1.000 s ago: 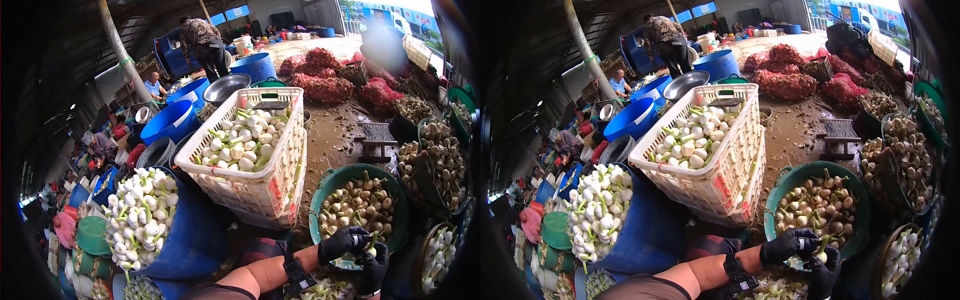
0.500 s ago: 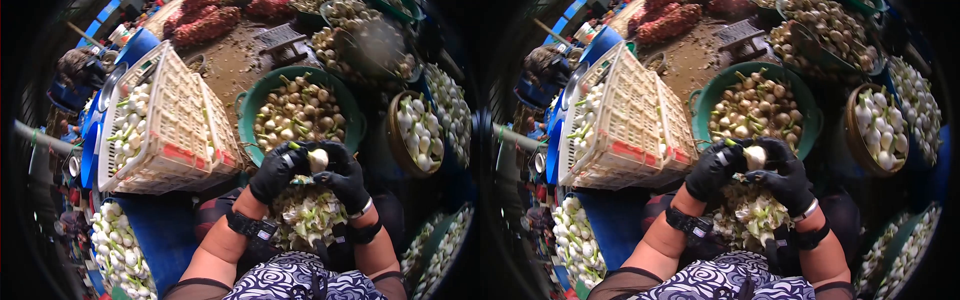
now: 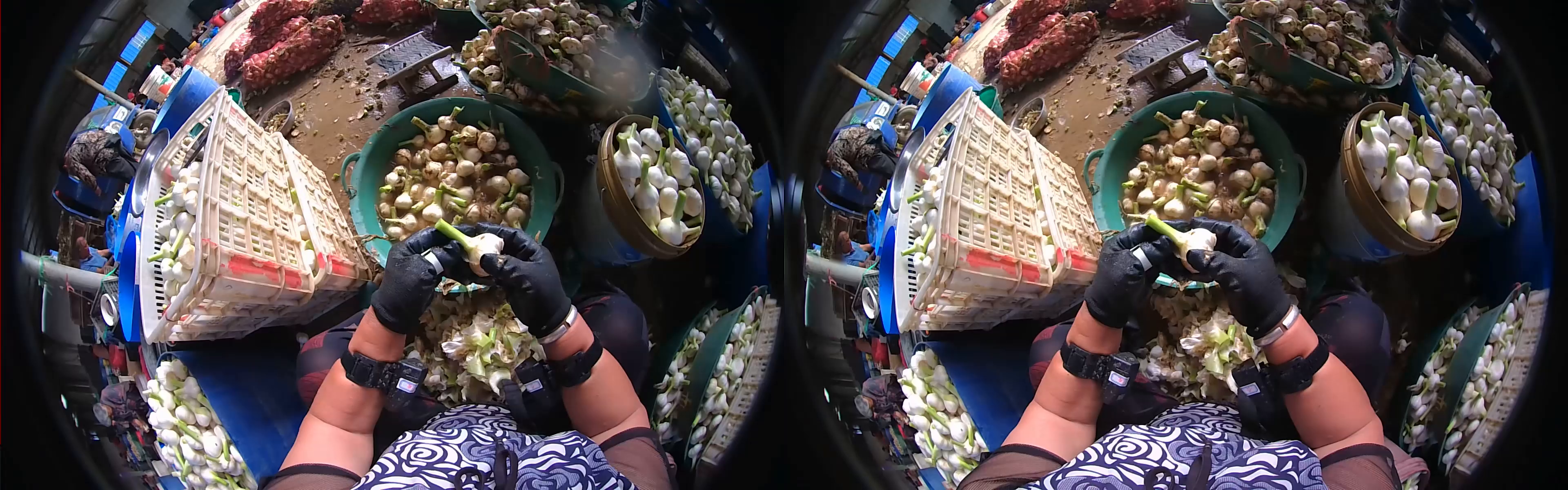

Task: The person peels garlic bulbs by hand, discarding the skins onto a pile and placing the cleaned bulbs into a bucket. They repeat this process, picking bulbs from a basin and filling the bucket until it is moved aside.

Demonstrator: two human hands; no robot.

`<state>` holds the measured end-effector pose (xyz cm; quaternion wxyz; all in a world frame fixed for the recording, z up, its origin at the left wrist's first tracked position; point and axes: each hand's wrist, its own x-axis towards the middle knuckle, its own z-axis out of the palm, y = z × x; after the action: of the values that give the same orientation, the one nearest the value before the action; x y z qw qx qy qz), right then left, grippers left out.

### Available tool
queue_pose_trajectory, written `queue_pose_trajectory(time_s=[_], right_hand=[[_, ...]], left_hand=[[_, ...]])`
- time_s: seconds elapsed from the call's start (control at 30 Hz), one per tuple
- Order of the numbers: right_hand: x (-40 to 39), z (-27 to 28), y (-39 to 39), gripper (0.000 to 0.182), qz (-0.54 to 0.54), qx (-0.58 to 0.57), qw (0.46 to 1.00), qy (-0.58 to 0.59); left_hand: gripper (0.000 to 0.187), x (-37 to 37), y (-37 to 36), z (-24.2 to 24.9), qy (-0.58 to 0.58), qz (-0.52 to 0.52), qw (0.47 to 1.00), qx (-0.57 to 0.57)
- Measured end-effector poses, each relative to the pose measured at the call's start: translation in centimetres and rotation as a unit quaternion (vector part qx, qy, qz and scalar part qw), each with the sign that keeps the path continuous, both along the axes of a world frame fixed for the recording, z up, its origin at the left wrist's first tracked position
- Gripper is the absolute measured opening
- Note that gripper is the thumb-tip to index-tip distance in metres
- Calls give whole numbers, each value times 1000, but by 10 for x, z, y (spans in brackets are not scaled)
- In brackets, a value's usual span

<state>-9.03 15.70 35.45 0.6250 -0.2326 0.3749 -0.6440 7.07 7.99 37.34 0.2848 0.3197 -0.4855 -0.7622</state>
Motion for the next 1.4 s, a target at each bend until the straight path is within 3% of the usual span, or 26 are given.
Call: queue_pose_trajectory(time_s=[0.1,0.23,0.37,0.43,0.5,0.53,0.57,0.63,0.7,0.77,0.8,0.83,0.87,0.9,0.93,1.03,1.1,1.17,1.2,1.23,1.27,1.3,1.37,1.4], right_hand=[[2,0,0,44,-5,0,1000,-7],[4,4,3,41,0,-4,999,45],[6,12,6,39,-15,20,998,56],[0,11,6,40,32,11,996,78],[-5,3,7,43,70,68,995,7],[-9,0,10,43,141,96,979,-110],[-12,-2,12,44,207,120,945,-224],[-13,10,16,45,203,157,939,-231],[-13,13,17,45,289,201,920,-171],[-6,20,21,46,282,175,934,-132],[-7,21,21,46,237,148,957,-79],[-9,21,22,46,191,121,974,-26],[-16,19,19,49,190,157,966,-83],[-18,23,18,51,172,167,971,-23],[-16,21,18,51,151,161,975,-14],[-14,14,16,47,134,144,981,3],[-8,8,16,42,142,138,980,9],[0,1,9,30,17,130,991,4],[0,-1,8,16,-20,61,996,65],[-2,0,9,16,-19,59,996,65],[-4,3,11,13,-82,-59,918,383],[-3,5,11,9,-137,-172,725,653],[4,8,18,10,-144,-201,685,685],[5,4,24,11,-92,-212,683,693]], left_hand=[[27,-4,6,10,48,19,997,60],[26,-4,2,3,23,14,996,81],[22,-3,2,5,-45,1,999,22],[21,-2,1,3,-79,1,997,-6],[26,0,-1,-14,-126,5,971,-201],[30,-3,-3,-22,-91,16,957,-274],[30,-2,-4,-26,-92,14,958,-273],[30,-5,-2,-14,-132,5,872,-472],[31,-7,-1,-9,-140,-19,850,-508],[27,-13,9,-14,-67,-35,893,-443],[29,-12,11,-16,-88,-22,909,-406],[37,-12,15,-16,-92,8,971,-220],[41,-7,15,-14,-48,8,995,-88],[45,2,12,-10,-3,7,999,46],[47,8,7,-7,-5,-32,997,71],[47,-2,20,-1,-9,-23,999,39],[30,-5,19,-3,-25,-4,999,27],[22,-6,19,5,-56,9,998,-19],[22,-5,17,4,-57,9,998,-21],[21,-3,15,0,-48,7,999,-8],[21,-1,13,-3,-39,7,999,5],[21,2,11,-6,-40,11,999,2],[20,6,8,-11,-17,28,999,3],[20,7,5,-10,-15,42,999,-4]])
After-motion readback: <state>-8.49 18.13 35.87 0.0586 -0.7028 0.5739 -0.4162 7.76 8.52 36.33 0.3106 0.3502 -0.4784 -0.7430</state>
